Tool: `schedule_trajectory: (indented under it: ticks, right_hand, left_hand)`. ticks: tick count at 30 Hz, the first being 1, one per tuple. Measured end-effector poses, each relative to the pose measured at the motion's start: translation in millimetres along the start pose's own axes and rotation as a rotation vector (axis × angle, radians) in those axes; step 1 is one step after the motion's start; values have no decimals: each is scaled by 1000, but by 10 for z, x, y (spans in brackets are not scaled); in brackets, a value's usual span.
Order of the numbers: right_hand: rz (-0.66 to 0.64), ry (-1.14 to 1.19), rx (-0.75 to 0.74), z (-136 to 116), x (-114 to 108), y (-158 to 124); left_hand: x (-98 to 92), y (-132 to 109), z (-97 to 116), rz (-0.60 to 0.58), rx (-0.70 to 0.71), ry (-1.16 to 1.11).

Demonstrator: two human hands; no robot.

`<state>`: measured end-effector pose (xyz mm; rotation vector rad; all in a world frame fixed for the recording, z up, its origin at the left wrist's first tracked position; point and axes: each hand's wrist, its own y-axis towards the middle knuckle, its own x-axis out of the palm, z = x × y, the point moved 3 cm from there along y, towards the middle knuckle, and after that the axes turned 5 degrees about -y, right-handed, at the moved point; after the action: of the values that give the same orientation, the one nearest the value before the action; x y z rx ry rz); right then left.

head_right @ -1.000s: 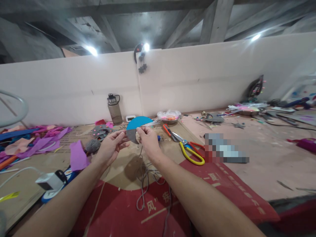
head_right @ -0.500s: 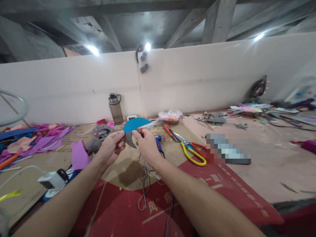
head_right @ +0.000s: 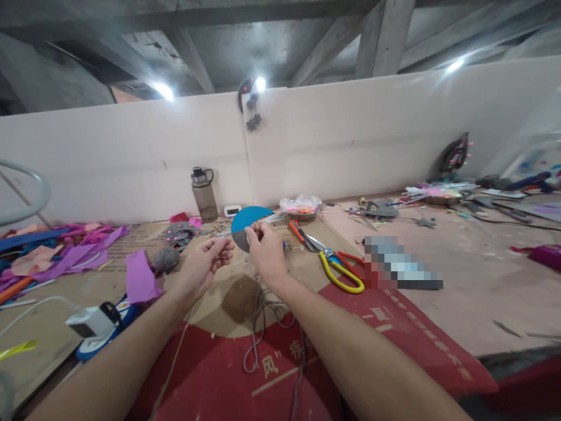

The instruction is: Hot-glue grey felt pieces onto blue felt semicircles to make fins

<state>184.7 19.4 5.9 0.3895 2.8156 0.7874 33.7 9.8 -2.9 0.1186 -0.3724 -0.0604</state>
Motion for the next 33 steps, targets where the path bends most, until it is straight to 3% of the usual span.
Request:
schedule_trajectory:
  ticks: [3,12,19,23,29,33]
  right_hand:
    - [-64,59,9,-13,59,-50]
    - [-383,630,338,-16,260,-156]
    - [-559,799,454,-37,274,-181]
    - [-400,620,380,35,248,-130]
    - [-69,-53,-24,9,63,-57]
    - [-51,-342,-284,-82,40,-96]
  left_hand:
    - [18,3,4,-37,46,9]
    - [-23,62,31,-83,31,-198]
    - [-21,57,71,-100,-3,-230]
    - [-30,80,13,-104,-35,-189]
    - [-88,42,-32,131,76,145]
    - [26,-28,-35,13,24,101]
